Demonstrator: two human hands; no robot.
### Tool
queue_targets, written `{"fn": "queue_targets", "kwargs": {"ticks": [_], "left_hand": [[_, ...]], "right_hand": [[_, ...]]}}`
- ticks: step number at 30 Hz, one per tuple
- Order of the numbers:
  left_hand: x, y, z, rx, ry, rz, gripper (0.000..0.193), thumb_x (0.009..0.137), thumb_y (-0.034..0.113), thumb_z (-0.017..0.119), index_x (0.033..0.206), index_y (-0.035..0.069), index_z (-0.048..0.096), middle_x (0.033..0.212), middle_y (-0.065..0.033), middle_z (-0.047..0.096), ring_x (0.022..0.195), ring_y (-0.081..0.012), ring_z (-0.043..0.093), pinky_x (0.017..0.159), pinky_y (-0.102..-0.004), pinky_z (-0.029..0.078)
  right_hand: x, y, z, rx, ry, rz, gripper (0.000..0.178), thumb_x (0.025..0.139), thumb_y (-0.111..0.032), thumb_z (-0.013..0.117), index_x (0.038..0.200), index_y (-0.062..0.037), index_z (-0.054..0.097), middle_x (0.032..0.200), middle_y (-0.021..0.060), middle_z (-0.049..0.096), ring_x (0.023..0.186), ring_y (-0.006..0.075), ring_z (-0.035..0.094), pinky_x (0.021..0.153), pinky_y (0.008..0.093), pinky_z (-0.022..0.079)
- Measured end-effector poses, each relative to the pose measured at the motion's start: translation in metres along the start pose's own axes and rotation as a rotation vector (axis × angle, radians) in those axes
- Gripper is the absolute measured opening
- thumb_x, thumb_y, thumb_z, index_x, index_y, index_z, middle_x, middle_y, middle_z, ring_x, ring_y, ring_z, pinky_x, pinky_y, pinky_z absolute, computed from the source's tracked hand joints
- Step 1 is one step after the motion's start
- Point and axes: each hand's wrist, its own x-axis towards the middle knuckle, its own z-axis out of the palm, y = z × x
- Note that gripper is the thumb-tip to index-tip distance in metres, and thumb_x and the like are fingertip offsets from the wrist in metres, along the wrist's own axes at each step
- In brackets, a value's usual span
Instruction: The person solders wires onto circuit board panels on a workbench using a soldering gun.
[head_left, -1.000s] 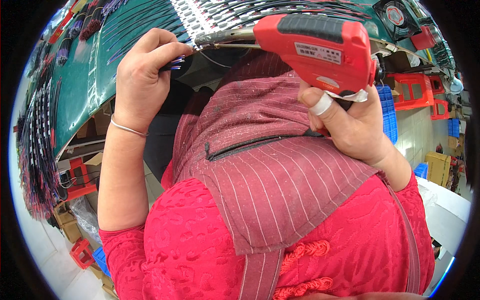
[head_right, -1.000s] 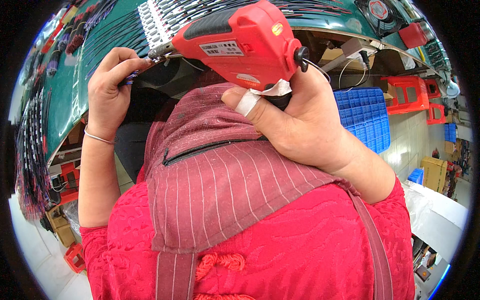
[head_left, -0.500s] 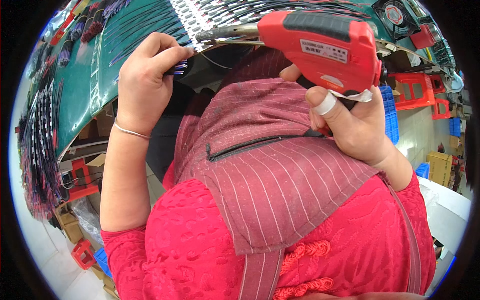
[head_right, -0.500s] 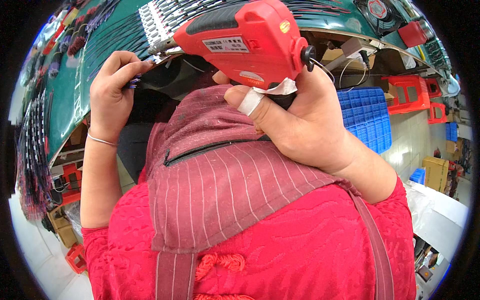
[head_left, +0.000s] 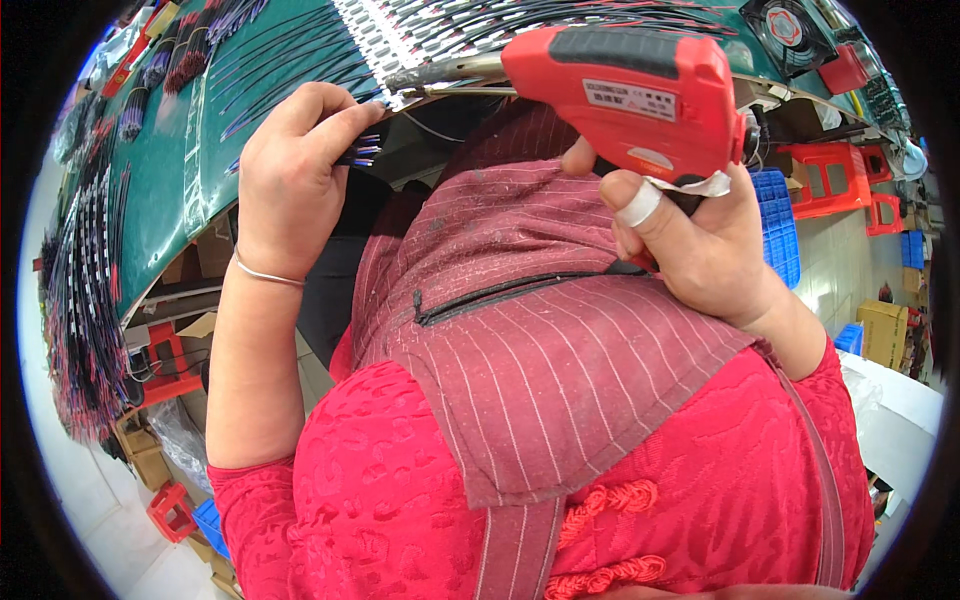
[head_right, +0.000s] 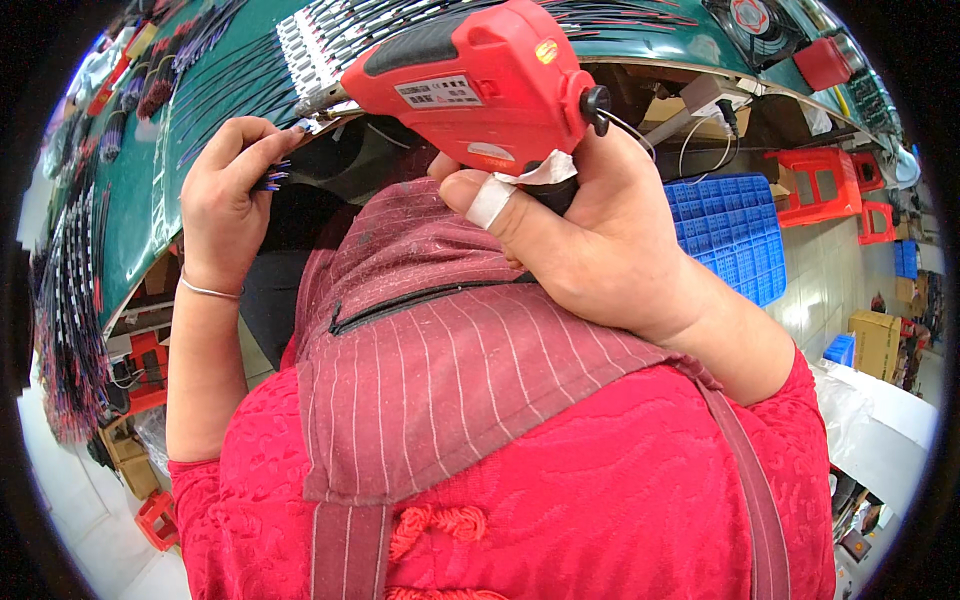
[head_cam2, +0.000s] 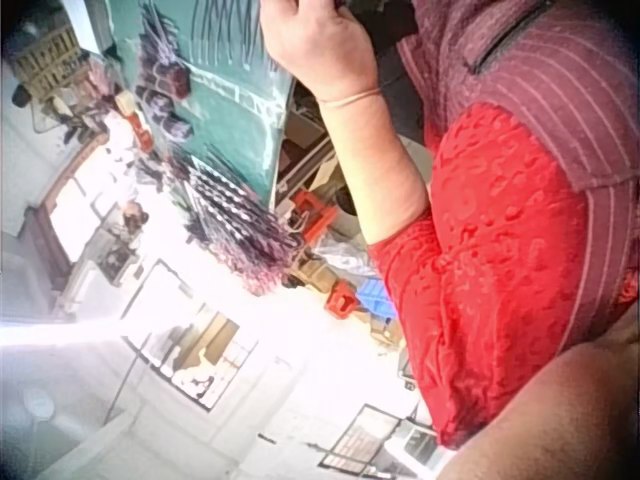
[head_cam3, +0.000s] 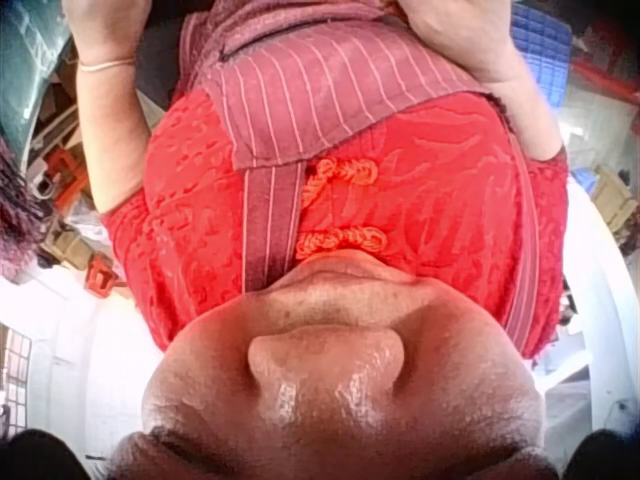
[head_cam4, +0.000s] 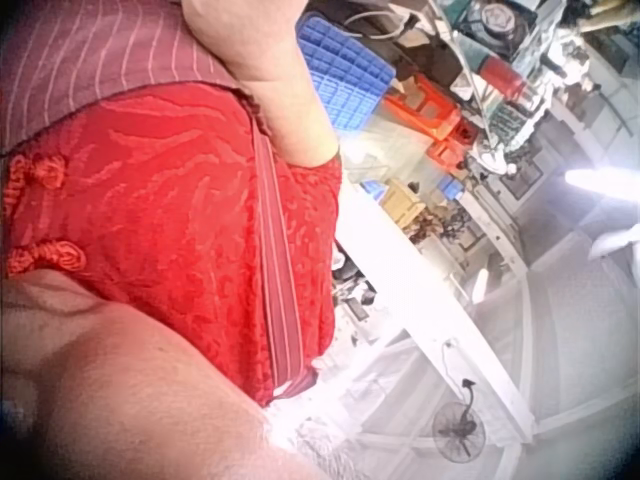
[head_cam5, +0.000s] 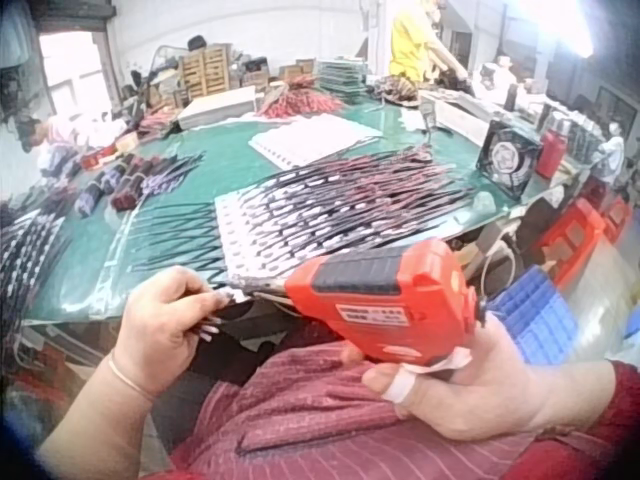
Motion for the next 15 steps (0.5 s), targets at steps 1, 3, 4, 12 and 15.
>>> {"fn": "queue_targets", "kwargs": {"ticks": [1, 3, 4, 12, 15], "left_hand": [[-0.0005, -0.0005, -0.0005, 0.001, -0.001, -0.001, 0.033, 0.065, -0.009, 0.065, 0.094, 0.007, 0.072, 0.088, -0.0078, 0.063, 0.081, -0.0269, 0.064, 0.070, -0.0359, 0.053], [-0.0024, -0.0020, -0.0012, 0.023, -0.022, 0.037, 0.042, 0.067, -0.015, 0.062, 0.101, 0.006, 0.072, 0.089, -0.0090, 0.062, 0.079, -0.0252, 0.064, 0.069, -0.0329, 0.052], [-0.0020, -0.0023, -0.0004, 0.019, -0.021, 0.039, 0.042, 0.067, -0.015, 0.062, 0.101, 0.006, 0.072, 0.089, -0.0090, 0.062, 0.079, -0.0252, 0.064, 0.069, -0.0329, 0.052], [0.0011, 0.0018, -0.0017, 0.083, -0.014, 0.062, 0.039, 0.066, -0.012, 0.065, 0.101, 0.006, 0.071, 0.088, -0.0088, 0.061, 0.077, -0.0258, 0.063, 0.067, -0.0351, 0.051], [0.0022, 0.0047, -0.0008, 0.100, -0.027, 0.054, 0.039, 0.066, -0.012, 0.065, 0.101, 0.006, 0.071, 0.088, -0.0088, 0.061, 0.077, -0.0259, 0.063, 0.067, -0.0356, 0.051]], "right_hand": [[-0.0003, 0.0033, -0.0008, -0.058, -0.016, -0.020, 0.024, 0.093, -0.003, 0.065, 0.116, 0.0008, 0.061, 0.104, 0.0089, 0.068, 0.078, 0.0100, 0.059, 0.069, 0.0257, 0.048], [-0.0011, 0.0059, -0.0006, -0.117, -0.034, -0.038, 0.023, 0.096, -0.007, 0.061, 0.118, 0.0004, 0.060, 0.103, 0.0095, 0.066, 0.058, 0.0060, 0.053, 0.051, 0.0216, 0.045], [-0.0010, 0.0062, 0.0009, -0.115, -0.015, -0.022, 0.022, 0.096, -0.007, 0.061, 0.117, 0.0004, 0.060, 0.102, 0.0090, 0.066, 0.058, 0.0061, 0.053, 0.051, 0.0218, 0.045], [0.0039, 0.0088, 0.0062, -0.046, -0.014, -0.082, 0.023, 0.096, -0.007, 0.062, 0.117, 0.0003, 0.060, 0.101, 0.0082, 0.066, 0.060, 0.0058, 0.053, 0.051, 0.0216, 0.045], [0.0036, 0.0097, 0.0056, -0.022, -0.006, -0.059, 0.022, 0.095, -0.007, 0.063, 0.116, 0.0003, 0.060, 0.100, 0.0070, 0.066, 0.060, 0.0056, 0.053, 0.052, 0.0215, 0.045]]}}
